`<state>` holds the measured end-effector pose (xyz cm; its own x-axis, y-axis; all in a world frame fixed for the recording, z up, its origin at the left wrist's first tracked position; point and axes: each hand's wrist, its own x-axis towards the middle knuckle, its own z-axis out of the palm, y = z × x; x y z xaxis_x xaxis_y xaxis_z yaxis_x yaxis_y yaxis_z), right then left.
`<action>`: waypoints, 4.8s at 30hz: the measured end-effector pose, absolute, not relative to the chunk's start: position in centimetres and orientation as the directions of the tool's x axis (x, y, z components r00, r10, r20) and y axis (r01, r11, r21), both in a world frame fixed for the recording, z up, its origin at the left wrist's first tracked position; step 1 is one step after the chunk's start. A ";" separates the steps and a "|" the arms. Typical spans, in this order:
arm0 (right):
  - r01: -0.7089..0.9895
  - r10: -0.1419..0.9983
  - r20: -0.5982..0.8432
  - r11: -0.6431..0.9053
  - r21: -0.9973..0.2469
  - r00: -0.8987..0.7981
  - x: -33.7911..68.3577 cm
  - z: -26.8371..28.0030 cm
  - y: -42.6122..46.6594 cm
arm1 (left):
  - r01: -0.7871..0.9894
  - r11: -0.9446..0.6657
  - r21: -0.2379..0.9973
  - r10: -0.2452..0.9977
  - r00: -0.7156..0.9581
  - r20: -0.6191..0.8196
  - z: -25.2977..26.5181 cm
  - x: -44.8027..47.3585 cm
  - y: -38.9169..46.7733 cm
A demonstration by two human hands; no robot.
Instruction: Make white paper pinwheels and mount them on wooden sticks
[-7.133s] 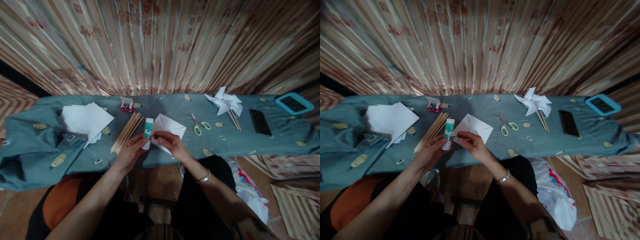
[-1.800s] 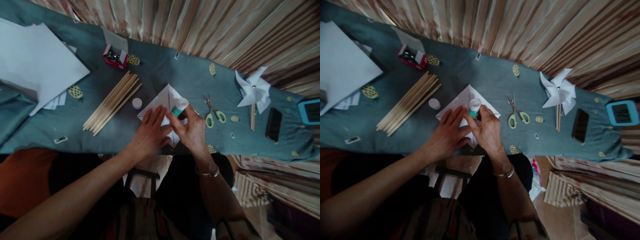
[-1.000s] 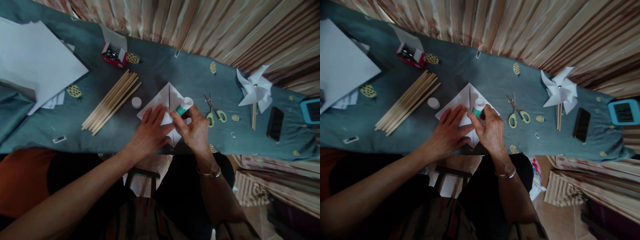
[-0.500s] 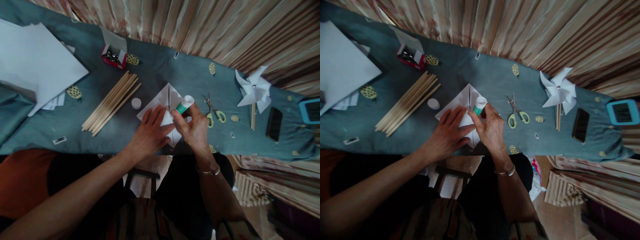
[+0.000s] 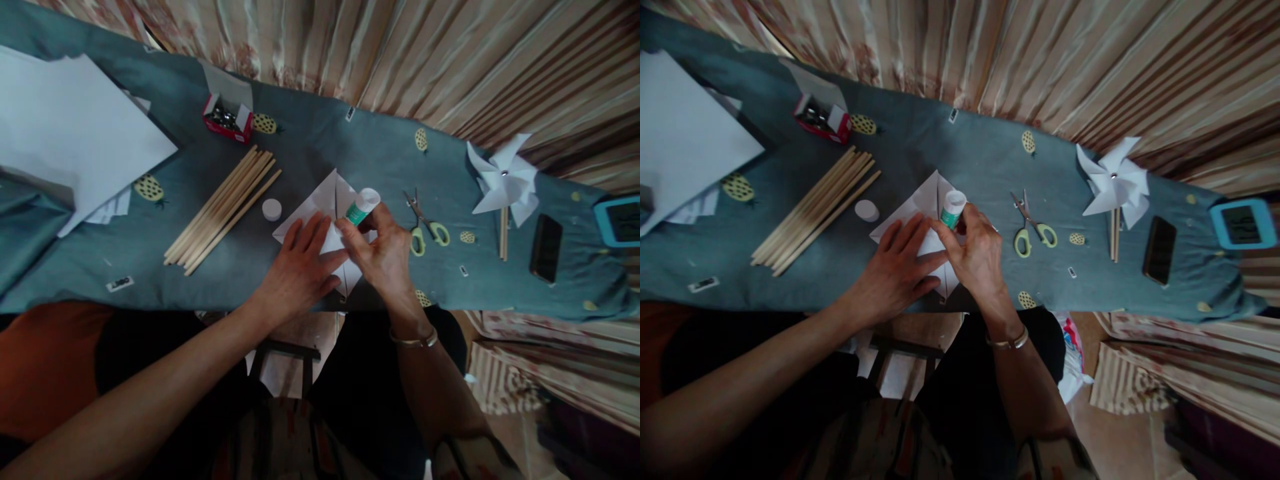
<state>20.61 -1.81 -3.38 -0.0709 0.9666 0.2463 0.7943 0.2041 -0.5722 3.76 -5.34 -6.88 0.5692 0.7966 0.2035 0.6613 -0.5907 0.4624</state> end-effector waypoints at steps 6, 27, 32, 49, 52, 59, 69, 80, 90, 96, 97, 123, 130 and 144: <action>0.780 0.962 0.260 0.227 -0.583 -0.086 20.3 -3.6 -1.7 | 0.662 -0.590 0.462 0.798 0.566 0.208 -7.0 3.8 -5.3; -0.053 0.986 -0.117 -0.111 -0.992 0.117 23.6 -3.5 -0.4 | 0.613 -0.654 0.444 0.752 0.590 0.294 -6.9 3.0 -5.1; -0.091 0.978 -0.183 -0.175 -0.980 0.101 23.4 -3.0 -0.3 | 0.609 -0.681 0.407 0.731 0.532 0.428 -5.1 0.3 -3.9; -0.554 0.937 -0.340 -0.326 -0.766 -0.081 22.1 -2.4 -0.2 | 0.663 -0.337 0.669 0.937 0.168 0.305 -4.7 -3.6 -0.5; -0.565 0.936 -0.335 -0.334 -0.754 -0.106 21.8 -2.3 -0.5 | 0.422 -0.181 0.888 0.979 -0.011 0.205 -3.5 -2.6 -0.9; -0.554 0.911 -0.341 -0.412 -0.724 -0.232 20.7 -2.9 -1.1 | -0.270 0.213 0.939 0.977 0.038 -0.211 -2.1 0.2 -2.3; -0.562 0.914 -0.347 -0.402 -0.723 -0.208 20.3 -3.0 -1.3 | -0.274 0.209 0.939 0.978 0.066 -0.198 -2.4 0.7 -2.3; -0.536 0.922 -0.340 -0.384 -0.751 -0.184 20.1 -2.9 -1.3 | -0.253 0.217 0.943 0.975 0.096 -0.199 -2.4 0.7 -2.4; -0.514 0.934 -0.314 -0.355 -0.781 -0.169 20.0 -3.0 -1.4 | -0.185 0.158 0.970 0.987 0.073 -0.146 -2.6 0.6 -2.4; -0.475 0.940 -0.289 -0.340 -0.812 -0.178 19.9 -3.3 -1.5 | -0.131 0.115 0.985 0.993 0.051 -0.109 -3.1 0.4 -2.5; -0.469 0.940 -0.290 -0.341 -0.815 -0.180 19.8 -3.3 -1.5 | -0.115 0.103 0.988 0.994 0.048 -0.098 -3.1 0.4 -2.6; -0.303 0.961 -0.206 -0.254 -0.919 -0.183 20.4 -3.1 -2.2 | 0.481 -0.032 0.876 0.916 -0.337 0.218 -2.5 -9.3 -1.1; -0.276 0.965 -0.201 -0.242 -0.930 -0.168 20.5 -2.8 -2.2 | 0.910 0.154 0.386 0.955 -0.238 0.178 -2.7 -11.8 -2.5; 0.264 0.998 0.060 0.059 -0.963 -0.004 23.8 -4.8 -1.8 | 0.618 -0.727 0.299 0.682 0.600 0.418 -3.5 -2.6 -5.5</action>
<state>23.80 -1.81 -4.76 -0.0042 0.9982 0.0601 0.2644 0.0590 -0.9626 -2.62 -5.54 -3.54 0.6003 0.6817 0.4182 0.6179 -0.7273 0.2987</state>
